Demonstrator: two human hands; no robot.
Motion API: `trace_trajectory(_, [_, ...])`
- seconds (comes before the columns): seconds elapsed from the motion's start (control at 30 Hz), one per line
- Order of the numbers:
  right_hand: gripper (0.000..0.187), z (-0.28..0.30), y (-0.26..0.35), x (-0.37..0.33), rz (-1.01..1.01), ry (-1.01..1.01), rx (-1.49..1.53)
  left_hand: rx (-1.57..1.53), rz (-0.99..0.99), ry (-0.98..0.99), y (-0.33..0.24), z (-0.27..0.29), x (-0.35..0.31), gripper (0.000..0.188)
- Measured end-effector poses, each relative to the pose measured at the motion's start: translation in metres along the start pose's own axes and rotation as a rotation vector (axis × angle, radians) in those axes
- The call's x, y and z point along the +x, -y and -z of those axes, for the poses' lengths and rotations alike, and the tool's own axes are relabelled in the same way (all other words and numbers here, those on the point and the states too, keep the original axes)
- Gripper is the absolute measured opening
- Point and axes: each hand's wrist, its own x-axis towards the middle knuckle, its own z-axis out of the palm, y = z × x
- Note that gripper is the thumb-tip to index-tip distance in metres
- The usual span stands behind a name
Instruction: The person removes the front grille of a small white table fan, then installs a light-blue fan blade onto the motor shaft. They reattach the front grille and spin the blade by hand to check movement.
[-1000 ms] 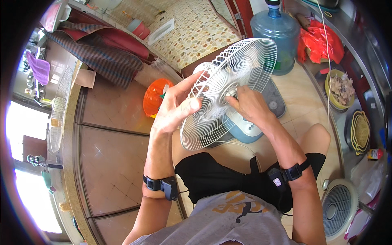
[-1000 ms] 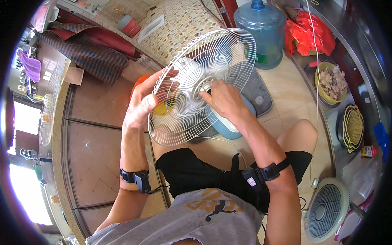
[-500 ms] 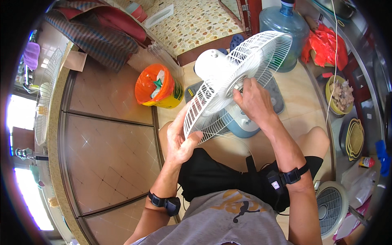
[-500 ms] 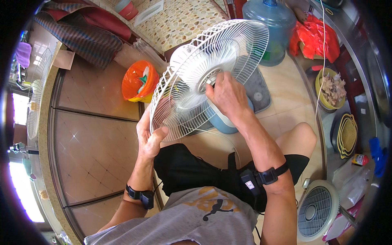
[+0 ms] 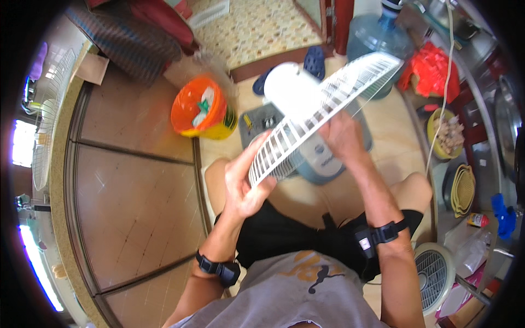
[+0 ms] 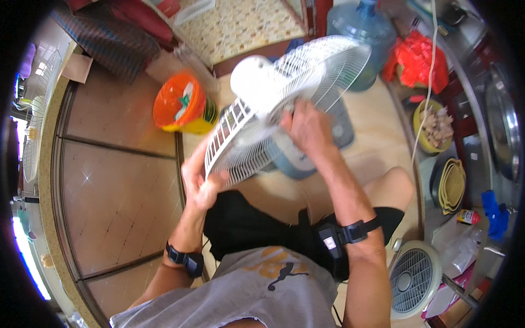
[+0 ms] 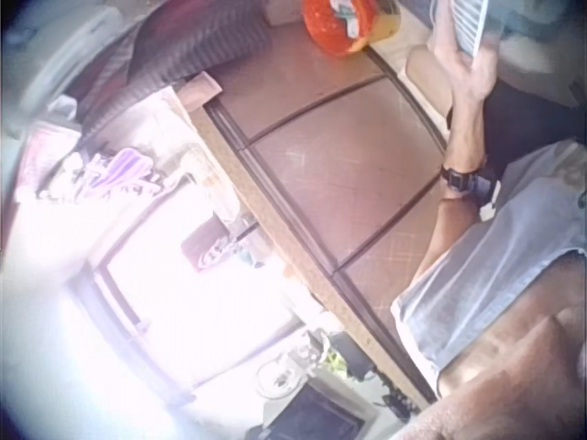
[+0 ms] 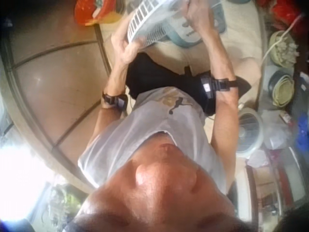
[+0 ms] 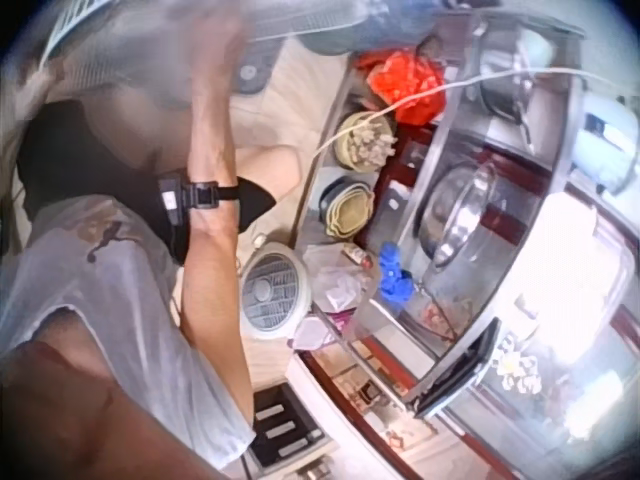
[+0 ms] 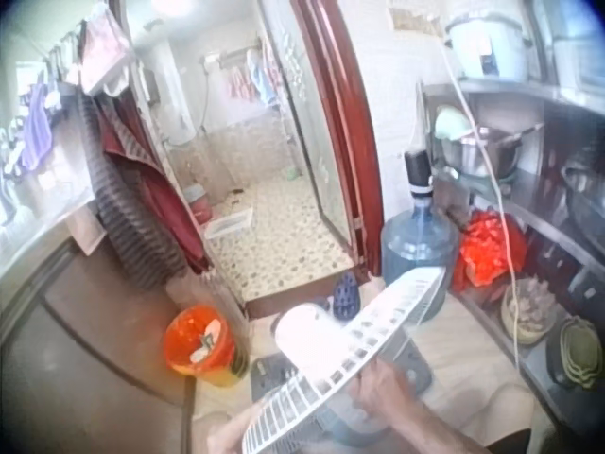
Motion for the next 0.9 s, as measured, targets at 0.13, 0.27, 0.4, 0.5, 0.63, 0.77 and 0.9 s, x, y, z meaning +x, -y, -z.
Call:
trace_trajectory(0.13, [0.040,0.013,0.005,0.006,-0.099,0.150,0.040,-0.091,0.040,-0.040,-0.006,-0.004,0.003,0.074])
trace_trajectory(0.27, [0.045,0.029,0.008,0.016,-0.135,0.256,0.054,-0.143,0.059,-0.061,-0.005,-0.004,0.004,0.073])
trace_trajectory(0.4, [0.047,0.033,0.007,0.017,-0.105,0.273,0.083,-0.083,0.044,-0.052,-0.002,0.001,0.001,0.071])
trace_trajectory(0.5, [0.044,0.030,0.005,0.017,-0.101,0.289,0.081,-0.054,0.006,-0.058,0.000,0.000,0.001,0.070])
trace_trajectory(0.63, [0.040,0.027,0.004,0.017,-0.074,0.274,0.147,-0.044,0.005,-0.077,0.000,0.002,0.003,0.070])
trace_trajectory(0.77, [0.036,0.024,0.004,0.015,-0.072,0.245,0.084,-0.015,0.009,-0.065,0.000,0.001,0.003,0.072])
trace_trajectory(0.9, [0.032,0.018,0.000,0.011,0.051,0.202,-0.022,0.000,-0.060,-0.044,-0.002,0.003,0.004,0.070])
